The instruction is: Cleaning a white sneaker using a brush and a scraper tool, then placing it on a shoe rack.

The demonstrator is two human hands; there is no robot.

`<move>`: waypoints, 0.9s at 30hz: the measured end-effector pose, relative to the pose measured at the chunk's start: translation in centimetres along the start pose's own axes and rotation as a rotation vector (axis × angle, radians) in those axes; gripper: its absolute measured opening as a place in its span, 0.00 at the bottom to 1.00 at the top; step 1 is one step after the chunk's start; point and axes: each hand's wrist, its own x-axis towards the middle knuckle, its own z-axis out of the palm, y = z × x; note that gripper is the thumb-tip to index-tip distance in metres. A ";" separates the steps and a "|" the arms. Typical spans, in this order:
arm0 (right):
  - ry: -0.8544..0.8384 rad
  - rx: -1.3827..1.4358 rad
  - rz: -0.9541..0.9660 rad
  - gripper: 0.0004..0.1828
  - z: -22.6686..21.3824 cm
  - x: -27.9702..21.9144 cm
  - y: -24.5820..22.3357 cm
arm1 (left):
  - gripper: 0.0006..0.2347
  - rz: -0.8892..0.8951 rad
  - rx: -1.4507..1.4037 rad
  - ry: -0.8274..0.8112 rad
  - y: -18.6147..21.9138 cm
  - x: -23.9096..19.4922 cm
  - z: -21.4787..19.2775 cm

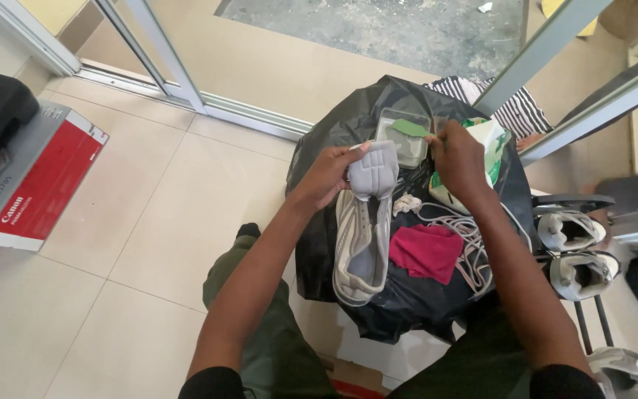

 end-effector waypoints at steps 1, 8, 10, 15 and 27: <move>0.002 0.001 -0.003 0.17 0.1 0.1 -0.6 | 0.18 0.004 0.000 0.001 -0.5 0.3 -0.3; -0.111 -0.171 -0.041 0.18 1.9 0.1 0.0 | 0.18 0.007 -0.008 0.001 -1.6 1.7 -0.6; -0.085 -0.188 -0.028 0.18 2.1 0.0 0.8 | 0.18 0.001 -0.018 0.008 -1.5 1.4 -0.2; -0.028 -0.095 -0.020 0.15 1.1 -0.3 2.0 | 0.20 0.002 -0.062 -0.013 -3.0 2.8 -0.7; 0.141 0.563 0.251 0.05 -4.3 -1.7 2.2 | 0.23 -0.061 -0.148 -0.013 -2.0 2.2 0.1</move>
